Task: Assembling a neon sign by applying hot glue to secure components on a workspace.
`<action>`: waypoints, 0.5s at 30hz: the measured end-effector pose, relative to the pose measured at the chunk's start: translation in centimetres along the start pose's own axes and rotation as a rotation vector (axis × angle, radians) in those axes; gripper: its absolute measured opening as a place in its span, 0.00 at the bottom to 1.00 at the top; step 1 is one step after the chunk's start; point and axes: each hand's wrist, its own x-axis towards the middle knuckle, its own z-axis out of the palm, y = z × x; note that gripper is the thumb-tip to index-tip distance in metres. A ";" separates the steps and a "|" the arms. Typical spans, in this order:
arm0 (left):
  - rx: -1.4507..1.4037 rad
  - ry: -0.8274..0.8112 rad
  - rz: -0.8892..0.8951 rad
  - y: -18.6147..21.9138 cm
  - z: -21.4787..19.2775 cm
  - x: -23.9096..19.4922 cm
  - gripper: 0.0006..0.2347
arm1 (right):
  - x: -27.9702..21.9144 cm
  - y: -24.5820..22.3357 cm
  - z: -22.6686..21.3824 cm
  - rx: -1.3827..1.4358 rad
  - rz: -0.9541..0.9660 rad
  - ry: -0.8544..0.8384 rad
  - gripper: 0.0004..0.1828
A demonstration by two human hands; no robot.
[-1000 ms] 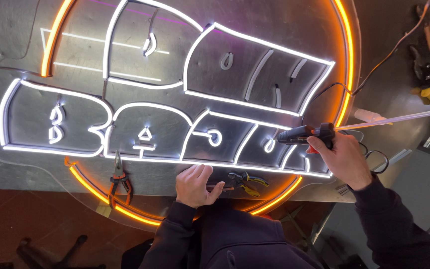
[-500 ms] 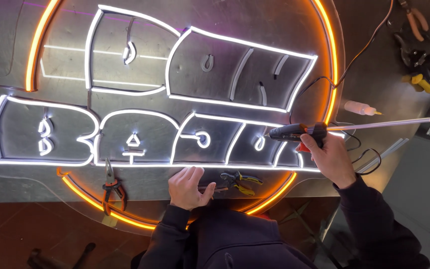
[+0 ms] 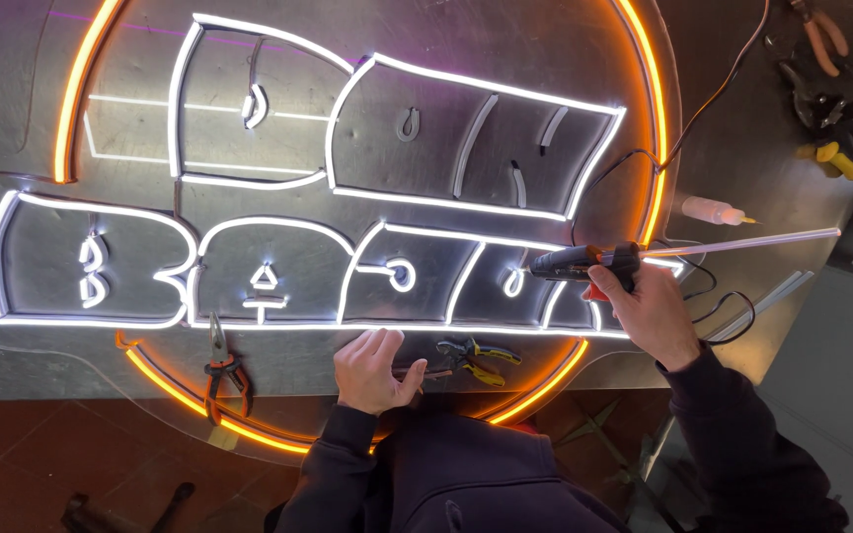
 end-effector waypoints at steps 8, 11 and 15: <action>0.006 0.004 -0.007 0.0 0.1 -0.1 0.16 | -0.2 0.5 0.3 -0.016 -0.062 0.014 0.23; 0.010 0.008 -0.002 0.0 0.0 -0.1 0.16 | -0.4 -0.1 0.5 -0.015 -0.029 0.032 0.22; 0.018 0.002 0.003 0.0 0.0 -0.1 0.16 | -0.3 1.4 1.3 0.089 -0.022 -0.009 0.21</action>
